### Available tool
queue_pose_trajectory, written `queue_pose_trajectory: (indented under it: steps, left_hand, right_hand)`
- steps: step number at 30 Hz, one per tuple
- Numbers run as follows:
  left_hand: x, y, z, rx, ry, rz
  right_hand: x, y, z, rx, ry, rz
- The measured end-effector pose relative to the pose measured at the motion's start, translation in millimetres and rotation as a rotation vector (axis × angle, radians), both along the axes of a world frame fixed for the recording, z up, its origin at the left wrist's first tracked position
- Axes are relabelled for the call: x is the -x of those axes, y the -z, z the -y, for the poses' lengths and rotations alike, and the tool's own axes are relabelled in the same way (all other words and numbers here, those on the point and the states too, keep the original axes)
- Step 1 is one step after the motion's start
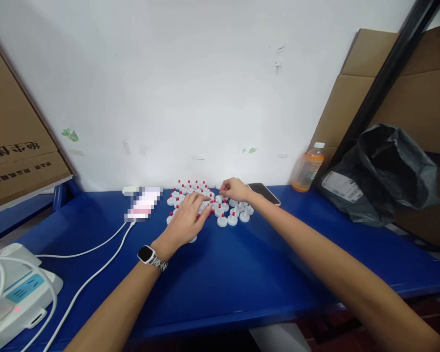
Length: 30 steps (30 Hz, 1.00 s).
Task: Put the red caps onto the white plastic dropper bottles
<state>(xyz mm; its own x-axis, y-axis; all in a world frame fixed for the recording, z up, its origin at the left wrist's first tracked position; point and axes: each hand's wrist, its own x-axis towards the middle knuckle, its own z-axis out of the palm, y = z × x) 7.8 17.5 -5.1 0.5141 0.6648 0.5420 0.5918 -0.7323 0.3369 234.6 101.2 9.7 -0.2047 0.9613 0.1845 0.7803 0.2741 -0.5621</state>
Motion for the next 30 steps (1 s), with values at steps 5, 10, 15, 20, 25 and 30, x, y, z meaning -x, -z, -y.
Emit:
queue_pose_trajectory:
  steps: [5, 10, 15, 20, 25, 30]
  left_hand:
    - [-1.0, 0.9, -4.1, 0.004, 0.009, 0.003]
    - [-0.5, 0.2, -5.1, 0.000, 0.008, 0.018]
    - [-0.1, -1.6, -2.9, -0.004, 0.020, 0.021]
    - [1.2, -1.4, -2.5, -0.008, 0.024, 0.020]
    - [1.5, -1.4, -2.7, -0.008, 0.021, 0.031]
    - [2.0, -1.7, -1.8, -0.002, 0.018, 0.021]
  right_hand:
    - [-5.7, -5.0, 4.7, 0.091, -0.044, -0.030]
    - [2.6, -10.1, 13.1, -0.114, -0.013, 0.189]
    - [16.6, -10.7, 13.7, -0.180, -0.154, 0.472]
    - [19.8, -10.4, 12.9, -0.164, -0.151, 0.471]
    - [16.0, -6.1, 13.4, -0.226, -0.132, 0.423]
    - [12.6, 6.7, 12.8, -0.237, -0.096, 0.369]
